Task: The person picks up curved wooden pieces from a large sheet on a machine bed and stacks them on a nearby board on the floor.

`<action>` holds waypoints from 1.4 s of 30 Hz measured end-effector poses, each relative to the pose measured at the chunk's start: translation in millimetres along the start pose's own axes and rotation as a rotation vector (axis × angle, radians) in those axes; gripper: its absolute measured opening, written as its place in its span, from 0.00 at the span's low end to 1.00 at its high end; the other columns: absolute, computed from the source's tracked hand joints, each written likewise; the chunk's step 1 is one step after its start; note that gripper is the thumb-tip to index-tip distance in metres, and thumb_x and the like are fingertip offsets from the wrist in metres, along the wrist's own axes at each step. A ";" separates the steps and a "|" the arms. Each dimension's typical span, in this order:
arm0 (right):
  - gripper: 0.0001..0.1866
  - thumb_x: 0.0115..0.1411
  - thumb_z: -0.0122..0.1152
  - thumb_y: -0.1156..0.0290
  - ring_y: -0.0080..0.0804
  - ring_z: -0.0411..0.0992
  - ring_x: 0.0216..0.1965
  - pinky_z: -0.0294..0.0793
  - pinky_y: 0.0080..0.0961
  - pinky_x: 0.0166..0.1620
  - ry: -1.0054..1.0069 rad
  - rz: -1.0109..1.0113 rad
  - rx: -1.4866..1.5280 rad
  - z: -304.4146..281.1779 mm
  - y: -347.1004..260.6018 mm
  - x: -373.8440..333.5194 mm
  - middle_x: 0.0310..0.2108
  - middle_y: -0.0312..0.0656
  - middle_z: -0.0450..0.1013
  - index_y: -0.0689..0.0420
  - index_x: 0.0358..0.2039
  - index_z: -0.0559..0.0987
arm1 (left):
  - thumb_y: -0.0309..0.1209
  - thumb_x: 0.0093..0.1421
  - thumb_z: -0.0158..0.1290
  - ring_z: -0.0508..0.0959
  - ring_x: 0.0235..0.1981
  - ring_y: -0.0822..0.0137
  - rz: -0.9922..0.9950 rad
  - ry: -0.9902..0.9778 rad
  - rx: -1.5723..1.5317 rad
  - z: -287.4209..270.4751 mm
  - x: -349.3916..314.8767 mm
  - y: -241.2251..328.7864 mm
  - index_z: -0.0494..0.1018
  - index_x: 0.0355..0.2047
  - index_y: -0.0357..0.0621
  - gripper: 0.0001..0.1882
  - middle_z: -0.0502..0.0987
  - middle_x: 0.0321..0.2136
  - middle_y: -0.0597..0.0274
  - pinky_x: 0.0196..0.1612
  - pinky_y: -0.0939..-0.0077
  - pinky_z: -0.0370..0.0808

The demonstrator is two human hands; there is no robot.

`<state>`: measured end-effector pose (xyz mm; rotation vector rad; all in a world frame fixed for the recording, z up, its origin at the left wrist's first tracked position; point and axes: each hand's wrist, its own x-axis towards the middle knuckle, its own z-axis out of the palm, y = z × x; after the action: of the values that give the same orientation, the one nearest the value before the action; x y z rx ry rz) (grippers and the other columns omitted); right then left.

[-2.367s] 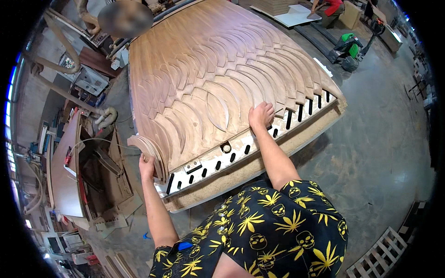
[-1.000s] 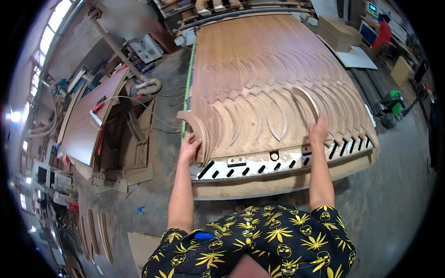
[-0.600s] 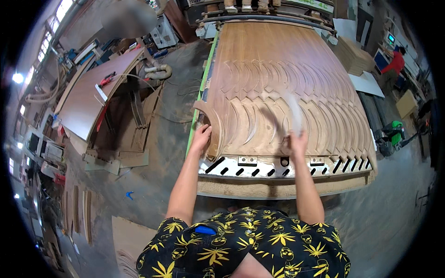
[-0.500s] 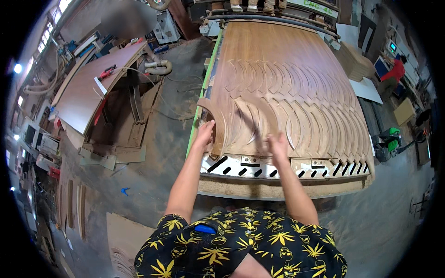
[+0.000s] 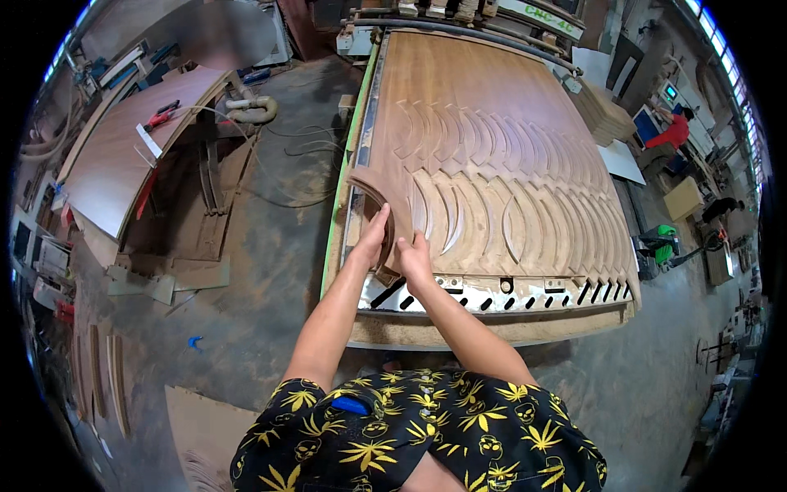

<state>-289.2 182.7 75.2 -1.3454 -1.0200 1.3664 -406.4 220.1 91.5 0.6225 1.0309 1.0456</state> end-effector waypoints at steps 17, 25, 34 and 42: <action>0.30 0.62 0.60 0.51 0.32 0.77 0.43 0.77 0.28 0.46 -0.249 0.362 0.001 -19.5 32.4 34.3 0.44 0.42 0.77 0.64 0.55 0.73 | 0.56 0.67 0.47 0.64 0.63 0.55 -0.048 0.062 0.113 -15.4 17.3 -51.4 0.54 0.68 0.49 0.37 0.63 0.63 0.55 0.61 0.53 0.64; 0.35 0.59 0.65 0.58 0.40 0.75 0.49 0.80 0.39 0.46 -0.343 0.444 0.185 -46.7 15.5 -34.6 0.52 0.47 0.71 0.59 0.61 0.63 | 0.51 0.69 0.46 0.74 0.52 0.55 -0.079 0.098 -0.017 14.4 -53.8 -68.3 0.57 0.64 0.43 0.32 0.70 0.55 0.52 0.50 0.54 0.75; 0.34 0.62 0.56 0.43 0.39 0.70 0.56 0.72 0.42 0.56 -0.629 0.244 0.282 -127.9 62.7 -82.5 0.57 0.40 0.69 0.51 0.61 0.68 | 0.50 0.69 0.47 0.68 0.60 0.61 0.200 -0.026 -0.021 78.5 -88.2 -142.2 0.57 0.67 0.40 0.34 0.69 0.60 0.57 0.63 0.66 0.64; 0.44 0.64 0.49 0.39 0.42 0.54 0.69 0.56 0.38 0.68 -0.875 0.234 0.005 -144.6 54.5 -186.0 0.70 0.45 0.53 0.51 0.72 0.52 | 0.50 0.69 0.45 0.41 0.73 0.54 0.472 0.342 -0.021 100.6 -219.6 -196.1 0.18 0.70 0.45 0.52 0.32 0.73 0.45 0.71 0.62 0.50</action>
<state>-154.9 -17.5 55.7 -0.8565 -1.4318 2.2190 -266.2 -55.4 56.0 0.7037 1.1952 1.6158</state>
